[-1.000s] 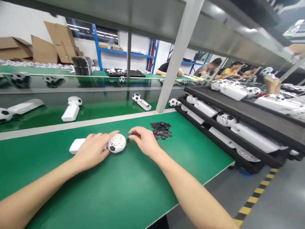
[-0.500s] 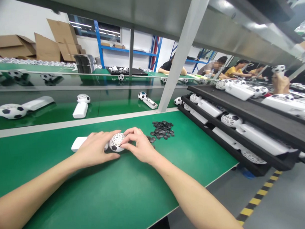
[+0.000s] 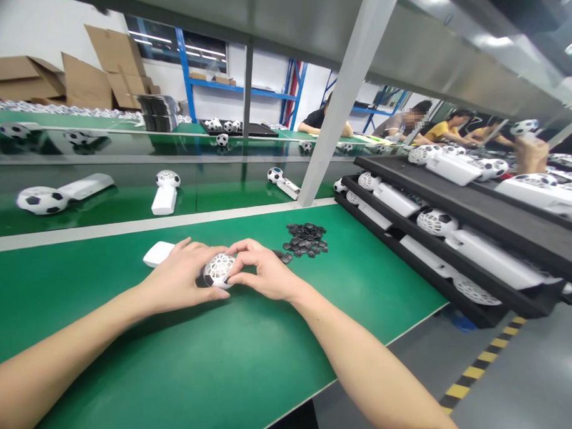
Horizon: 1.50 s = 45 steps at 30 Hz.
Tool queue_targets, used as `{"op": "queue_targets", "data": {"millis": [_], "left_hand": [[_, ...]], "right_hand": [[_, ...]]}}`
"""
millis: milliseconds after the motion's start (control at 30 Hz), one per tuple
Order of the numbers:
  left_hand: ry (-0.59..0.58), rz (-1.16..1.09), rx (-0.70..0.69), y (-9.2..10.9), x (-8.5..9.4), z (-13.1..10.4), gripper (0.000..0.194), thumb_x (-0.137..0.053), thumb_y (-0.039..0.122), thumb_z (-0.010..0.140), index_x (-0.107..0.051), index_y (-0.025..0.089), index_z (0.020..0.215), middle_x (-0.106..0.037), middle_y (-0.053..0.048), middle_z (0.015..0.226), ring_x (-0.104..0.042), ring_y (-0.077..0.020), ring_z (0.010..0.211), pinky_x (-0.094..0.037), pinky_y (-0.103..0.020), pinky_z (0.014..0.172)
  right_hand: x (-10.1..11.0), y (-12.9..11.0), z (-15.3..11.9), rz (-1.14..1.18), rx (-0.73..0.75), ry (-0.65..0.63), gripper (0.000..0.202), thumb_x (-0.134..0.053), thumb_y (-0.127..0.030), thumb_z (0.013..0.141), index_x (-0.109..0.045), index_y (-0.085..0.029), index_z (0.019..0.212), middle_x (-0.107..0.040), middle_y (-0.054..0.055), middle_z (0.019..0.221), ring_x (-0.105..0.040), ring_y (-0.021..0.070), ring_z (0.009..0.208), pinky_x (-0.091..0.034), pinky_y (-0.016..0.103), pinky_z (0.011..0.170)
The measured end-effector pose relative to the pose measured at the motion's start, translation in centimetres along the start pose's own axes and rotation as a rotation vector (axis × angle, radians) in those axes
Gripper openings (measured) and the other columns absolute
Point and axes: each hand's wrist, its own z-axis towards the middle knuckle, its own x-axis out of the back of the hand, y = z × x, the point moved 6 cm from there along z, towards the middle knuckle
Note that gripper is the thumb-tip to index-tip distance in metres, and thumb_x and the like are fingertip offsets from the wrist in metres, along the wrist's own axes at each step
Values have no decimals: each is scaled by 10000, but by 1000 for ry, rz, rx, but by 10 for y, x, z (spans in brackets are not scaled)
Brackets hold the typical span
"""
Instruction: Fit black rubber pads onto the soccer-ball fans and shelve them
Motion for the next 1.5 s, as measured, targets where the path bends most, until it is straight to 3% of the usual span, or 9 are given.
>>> {"op": "queue_targets", "data": {"millis": [133,267,433,733,833,933,1100,1267,1500], "left_hand": [[29,-21,30,5,-2,0,579,-514,643,669,-534,261,1104,-624,-35,993,-519,-276,961,-219,-522,967],[77,-46,32,6,-2,-1,511,-554,573,669,-547,252,1067,-627,-29,978,-530,-258,934,-221,-507,973],[108,-68,-4,10,-1,-3,388,-567,474,686,-571,232,990,-632,-20,888,-531,-222,834,-327,-424,878],[102,-82,-19,9,-1,-6,454,-577,453,690,-543,221,1079,-613,-38,953,-519,-228,895,-311,-427,921],[13,-108,-89,7,0,-5,520,-599,451,678,-510,240,1145,-586,-48,1074,-483,-248,1039,-200,-468,1020],[-126,-122,-48,2,-1,-6,650,-619,429,666,-417,263,1262,-481,-75,1267,-279,-307,1260,-111,-534,1038],[-79,-139,162,2,-6,-7,659,-545,563,693,-433,213,1240,-459,-94,1298,-104,-339,1324,-4,-606,1020],[-40,-177,151,5,-16,-5,540,-549,478,716,-449,234,1187,-478,-69,1274,-101,-322,1329,24,-623,1016],[-155,-247,15,2,-11,-7,533,-600,279,648,-451,238,1158,-392,-80,1340,-49,-287,1345,-56,-561,1056]], "right_hand": [[-3,5,1,40,-27,47,146,-676,-208,694,-533,-189,716,-499,29,1056,-486,165,1044,-369,387,944],[-7,29,1,300,-270,90,420,-770,-244,549,-438,-201,802,-468,40,1120,-540,171,978,-449,369,851],[-19,35,-1,477,-382,21,496,-760,-241,558,-408,-202,904,-563,16,917,-585,151,854,-480,309,727],[-16,25,-3,231,-325,115,480,-743,-292,568,-426,-201,916,-565,29,969,-577,166,863,-457,257,615],[-6,33,1,191,-299,145,352,-695,-332,637,-485,-183,878,-582,19,895,-577,141,804,-469,289,680],[10,41,4,-139,-283,216,213,-631,-309,722,-589,-179,886,-562,25,865,-550,125,762,-450,325,761],[1,43,8,-537,-229,72,183,-561,-203,793,-651,-189,952,-579,61,882,-535,169,889,-417,322,833],[-10,38,10,-782,-218,-13,207,-459,-143,837,-646,-166,923,-604,83,842,-539,198,862,-419,330,787],[6,43,3,-552,-234,132,214,-443,-103,812,-594,-159,953,-607,84,930,-547,183,894,-417,346,826]]}}
